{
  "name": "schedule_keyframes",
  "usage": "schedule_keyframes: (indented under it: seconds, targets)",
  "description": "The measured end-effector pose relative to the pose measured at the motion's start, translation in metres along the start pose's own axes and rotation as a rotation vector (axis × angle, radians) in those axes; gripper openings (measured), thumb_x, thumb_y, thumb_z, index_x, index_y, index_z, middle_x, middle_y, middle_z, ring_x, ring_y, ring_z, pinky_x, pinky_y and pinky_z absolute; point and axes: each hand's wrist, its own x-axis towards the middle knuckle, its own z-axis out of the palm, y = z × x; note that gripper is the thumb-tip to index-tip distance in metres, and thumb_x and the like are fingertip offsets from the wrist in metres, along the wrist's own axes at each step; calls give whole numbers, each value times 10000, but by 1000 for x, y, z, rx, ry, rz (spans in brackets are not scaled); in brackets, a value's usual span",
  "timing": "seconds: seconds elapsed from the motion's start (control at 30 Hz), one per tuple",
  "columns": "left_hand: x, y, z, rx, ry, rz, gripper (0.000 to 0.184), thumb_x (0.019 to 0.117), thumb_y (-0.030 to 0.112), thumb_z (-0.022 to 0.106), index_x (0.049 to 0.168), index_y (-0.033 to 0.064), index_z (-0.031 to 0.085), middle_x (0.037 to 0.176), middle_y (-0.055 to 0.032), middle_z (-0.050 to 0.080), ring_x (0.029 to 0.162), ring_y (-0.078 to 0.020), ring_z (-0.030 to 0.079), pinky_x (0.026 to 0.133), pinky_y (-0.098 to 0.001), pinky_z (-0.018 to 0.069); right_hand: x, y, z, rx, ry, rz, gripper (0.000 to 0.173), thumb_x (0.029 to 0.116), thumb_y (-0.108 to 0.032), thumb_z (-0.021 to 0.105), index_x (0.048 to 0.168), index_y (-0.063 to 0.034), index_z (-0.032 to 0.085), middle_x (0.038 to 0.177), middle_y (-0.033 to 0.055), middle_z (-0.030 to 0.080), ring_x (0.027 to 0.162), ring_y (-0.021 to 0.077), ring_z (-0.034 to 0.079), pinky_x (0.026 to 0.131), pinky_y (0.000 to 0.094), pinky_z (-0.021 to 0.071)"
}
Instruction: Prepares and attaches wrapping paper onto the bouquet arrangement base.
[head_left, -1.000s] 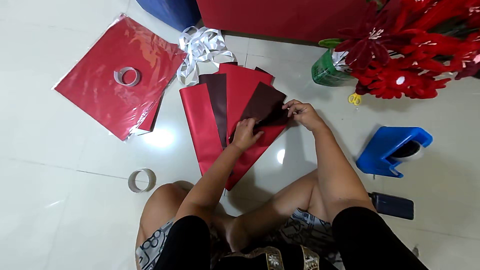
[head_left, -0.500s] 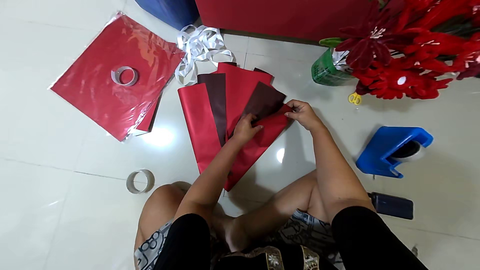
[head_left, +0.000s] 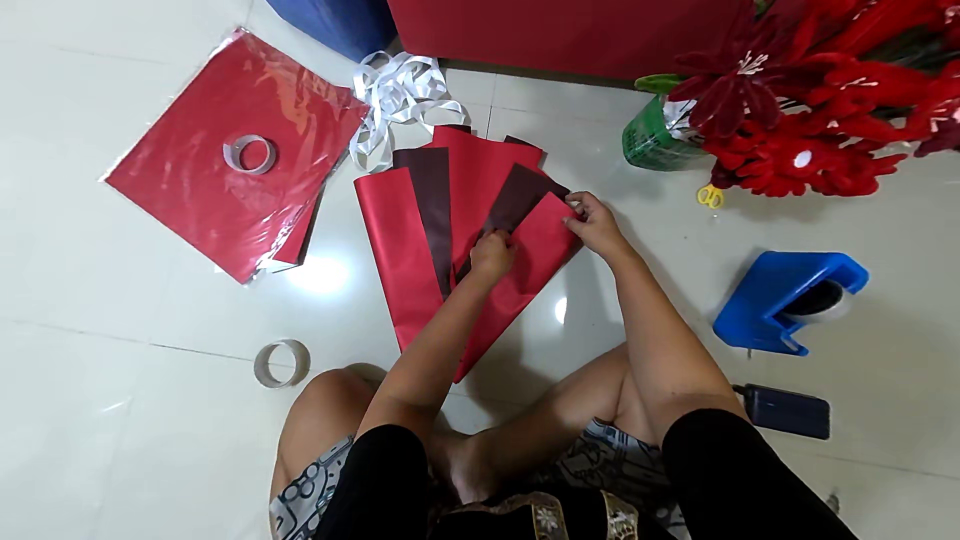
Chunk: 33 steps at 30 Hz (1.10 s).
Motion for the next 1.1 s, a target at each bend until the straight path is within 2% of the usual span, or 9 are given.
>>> schedule_keyframes:
  seconds: [0.1,0.3,0.4,0.53,0.57,0.63,0.67,0.83,1.1]
  targets:
    - [0,5,1,30,5,-51,326,1018,268,626,1251,44,670,1372,-203,604,1245,-398,597,1001,-641,474,0,0,0,-74,4,50,548,944,-10,680,1460,9,496,1090,251,668,974,374,667,900,559,541]
    - [0,14,7,81,56,-130,326,1020,302,610,1229,66,691,1344,-181,633,1237,-387,608,987,-636,482,-2,0,9,-237,79,72,456,976,-46,646,1421,-8,554,1139,251,682,1071,412,668,960,601,523]
    - [-2,18,10,92,94,-152,328,1017,310,613,1212,61,700,1326,-183,644,1227,-386,613,982,-634,480,-19,-11,28,-433,197,-14,360,983,-97,636,1327,8,636,1330,276,591,1244,483,550,1035,658,438]
    - [-2,20,13,108,104,-168,327,1042,302,563,1214,61,702,1328,-180,645,1236,-381,611,990,-632,475,-47,-12,79,-569,121,-211,321,991,-124,579,1278,-37,693,1346,220,616,1305,430,530,1095,627,392]
    - [-1,21,13,109,105,-171,322,1050,292,540,1214,70,706,1330,-174,646,1238,-375,611,992,-629,475,-52,-7,93,-575,89,-243,364,986,-94,562,1330,-36,667,1413,207,587,1369,409,493,1140,624,350]
    - [-1,21,14,108,108,-173,318,1058,290,517,1199,82,712,1324,-163,650,1235,-364,613,994,-620,475,-59,5,113,-621,-17,-237,507,1007,-106,507,1508,-30,507,1616,173,409,1541,349,300,1245,629,165]
    - [-2,20,14,107,109,-172,324,1062,299,510,1194,83,713,1321,-164,651,1235,-364,614,993,-619,475,-60,12,119,-649,-36,-244,536,1028,-132,464,1552,-20,439,1658,166,344,1569,331,243,1254,629,127]
    - [-4,24,10,105,102,-185,348,1065,319,508,1207,72,708,1331,-172,644,1246,-365,606,1004,-615,467,-57,25,125,-677,-34,-294,588,1091,-320,340,1570,18,386,1672,179,311,1583,312,215,1262,628,104]
    - [-5,22,11,98,142,-189,339,1047,338,537,1163,79,722,1243,-158,693,1189,-350,641,987,-609,473,-59,27,125,-776,-65,-283,745,1071,-545,297,1606,-27,337,1708,153,229,1601,312,135,1235,687,38]
